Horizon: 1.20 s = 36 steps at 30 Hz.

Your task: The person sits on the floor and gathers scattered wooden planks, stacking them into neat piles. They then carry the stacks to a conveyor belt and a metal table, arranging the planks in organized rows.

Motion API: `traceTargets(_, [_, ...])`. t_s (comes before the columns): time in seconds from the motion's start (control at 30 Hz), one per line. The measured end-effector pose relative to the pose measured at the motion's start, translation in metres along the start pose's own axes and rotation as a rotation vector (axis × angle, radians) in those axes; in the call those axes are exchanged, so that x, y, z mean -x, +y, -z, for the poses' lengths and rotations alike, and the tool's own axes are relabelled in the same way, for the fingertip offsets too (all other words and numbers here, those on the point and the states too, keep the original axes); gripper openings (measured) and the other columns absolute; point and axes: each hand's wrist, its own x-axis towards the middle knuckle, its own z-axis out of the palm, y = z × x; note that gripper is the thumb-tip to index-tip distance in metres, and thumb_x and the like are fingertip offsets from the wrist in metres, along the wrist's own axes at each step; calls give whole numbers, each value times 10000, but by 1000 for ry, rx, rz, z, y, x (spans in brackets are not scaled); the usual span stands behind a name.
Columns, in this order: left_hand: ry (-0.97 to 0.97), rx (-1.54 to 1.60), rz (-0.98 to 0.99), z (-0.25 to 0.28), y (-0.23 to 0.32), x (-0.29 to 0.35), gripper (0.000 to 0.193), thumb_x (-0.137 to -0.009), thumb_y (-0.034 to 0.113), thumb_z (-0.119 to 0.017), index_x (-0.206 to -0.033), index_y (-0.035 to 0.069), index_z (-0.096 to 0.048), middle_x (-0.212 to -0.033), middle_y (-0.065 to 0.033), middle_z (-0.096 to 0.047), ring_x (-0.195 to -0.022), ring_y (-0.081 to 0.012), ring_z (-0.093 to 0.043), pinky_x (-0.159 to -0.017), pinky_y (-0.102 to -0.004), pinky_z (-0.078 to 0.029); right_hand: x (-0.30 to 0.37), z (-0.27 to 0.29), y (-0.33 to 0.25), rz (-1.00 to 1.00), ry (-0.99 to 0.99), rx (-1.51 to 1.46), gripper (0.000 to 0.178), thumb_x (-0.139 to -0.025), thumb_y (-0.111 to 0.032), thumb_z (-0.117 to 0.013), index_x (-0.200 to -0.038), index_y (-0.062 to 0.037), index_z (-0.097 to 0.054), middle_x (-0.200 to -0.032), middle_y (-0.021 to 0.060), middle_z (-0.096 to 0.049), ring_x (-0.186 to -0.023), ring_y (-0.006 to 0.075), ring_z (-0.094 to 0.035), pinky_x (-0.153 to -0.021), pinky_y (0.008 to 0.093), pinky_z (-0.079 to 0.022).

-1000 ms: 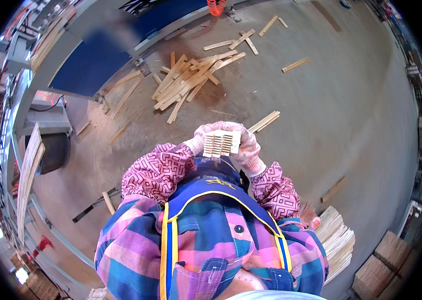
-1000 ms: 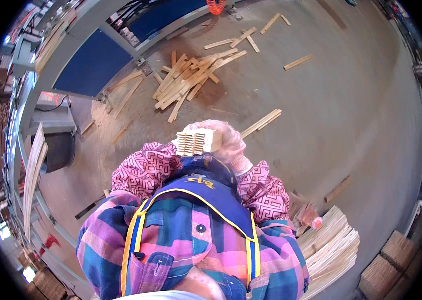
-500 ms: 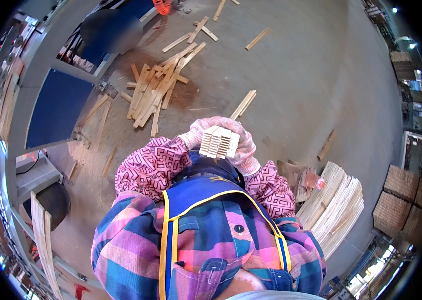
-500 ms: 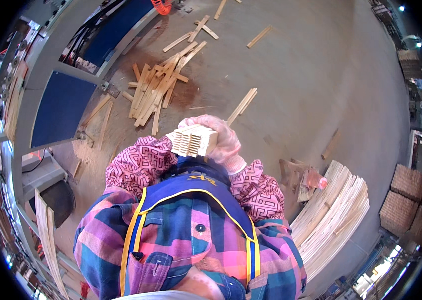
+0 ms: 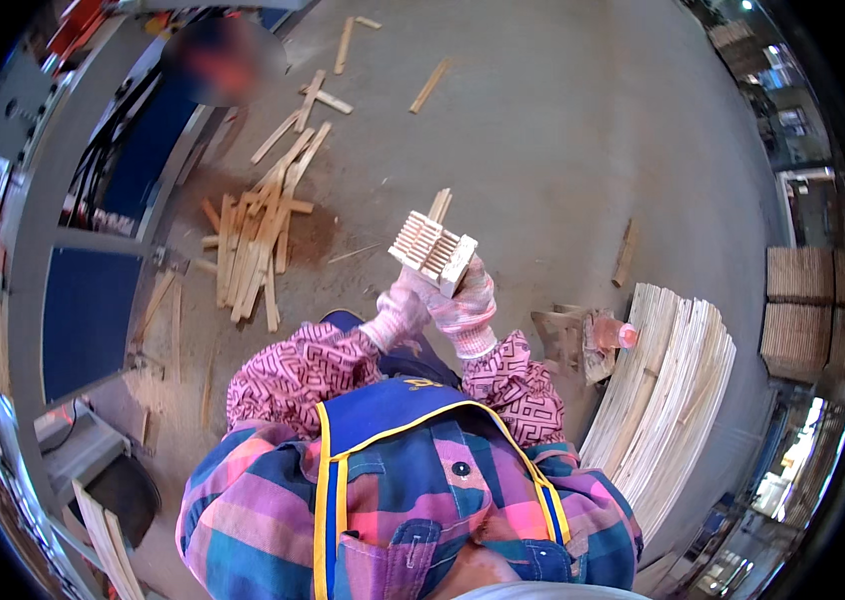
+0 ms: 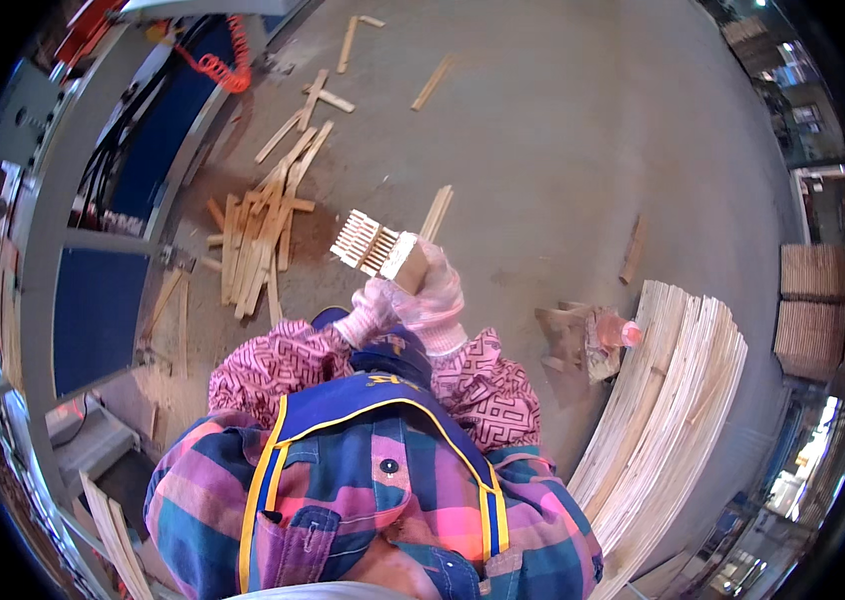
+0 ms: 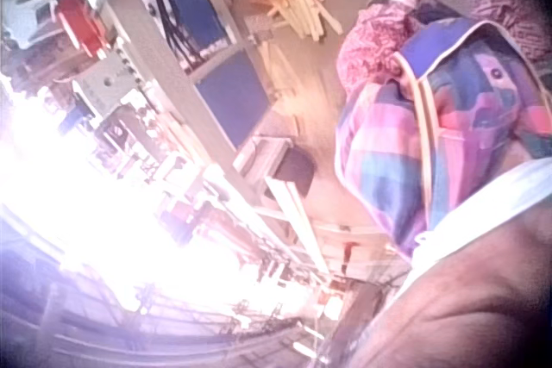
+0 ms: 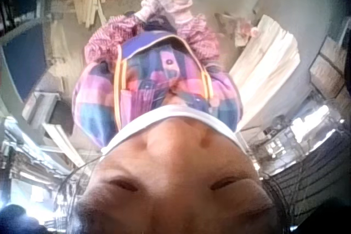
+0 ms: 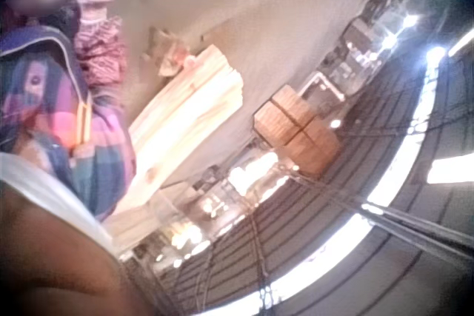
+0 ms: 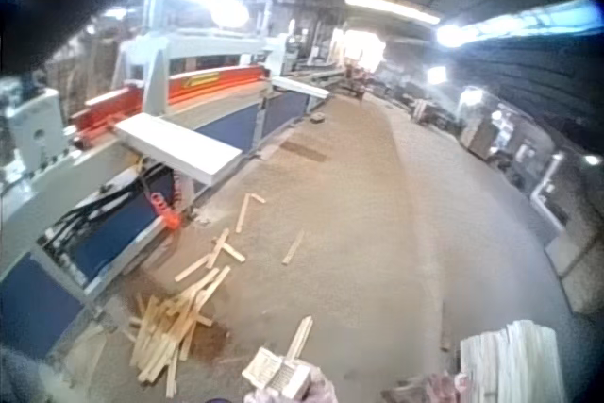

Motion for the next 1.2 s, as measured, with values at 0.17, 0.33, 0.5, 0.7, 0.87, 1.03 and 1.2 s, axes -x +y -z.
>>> traceTargets(0.17, [82, -388, -245, -74, -36, -40, 412, -919, 206, -522, -1280, 13, -474, -1213, -146, -594, -1078, -268, -609, -960, -376, -499, -10, 72, 3, -97, 197, -89, 563, -742, -182, -828, -1201, -22, -543, -994, 78, -660, -864, 177, -655, -752, 333, -545])
traceTargets(0.33, [185, -661, -366, -128, -64, -80, 462, -897, 204, -568, -1303, 19, -451, -1238, -142, -579, -1097, -265, -600, -979, -373, -486, -18, 129, 3, 164, 337, 190, 636, -735, -155, -827, -1258, -5, -496, -970, 105, -651, -760, 172, -655, -670, 309, -553])
traceTargets(0.5, [52, -230, -111, -142, -60, -127, 862, -642, 151, -861, -1356, 42, -391, -1245, -106, -574, -1112, -227, -589, -942, -346, -500, -28, 219, 12, -68, 64, 276, 796, -710, -175, -834, -1371, -47, -409, -1077, 135, -623, -897, 193, -641, -795, 316, -544])
traceTargets(0.7, [-181, -198, 337, -122, -74, -195, 621, -671, 132, -828, -1222, 28, -559, -1049, -71, -666, -945, -165, -640, -862, -307, -520, -2, 286, 61, -824, -7, -287, 878, -679, -207, -852, -1414, -54, -397, -1207, 84, -585, -1081, 198, -573, -912, 317, -493])
traceTargets(0.87, [-185, -668, 436, -64, -115, -267, 561, -776, 252, -724, -1258, 17, -559, -1111, -115, -649, -1045, -206, -599, -957, -317, -452, -3, 293, 141, -1051, 150, 220, 731, -653, -262, -856, -1266, -28, -534, -1082, 78, -652, -967, 180, -628, -826, 322, -529])
traceTargets(1.03, [207, -1012, 622, 94, -147, -335, 648, -849, 362, -664, -1356, 6, -473, -1315, -180, -560, -1213, -259, -532, -1006, -345, -420, -52, 316, 314, -1478, -2, 846, 671, -664, -408, -796, -1168, -25, -573, -1046, 194, -675, -978, 334, -659, -831, 401, -536])
traceTargets(1.2, [325, -1719, 704, 279, -196, -424, 564, -824, 491, -652, -1235, 110, -591, -1147, -199, -609, -1006, -346, -624, -853, -393, -516, -27, 327, 534, -1571, -10, 917, 734, -682, -480, -779, -1205, -33, -524, -1133, 219, -643, -1062, 372, -628, -888, 427, -515])
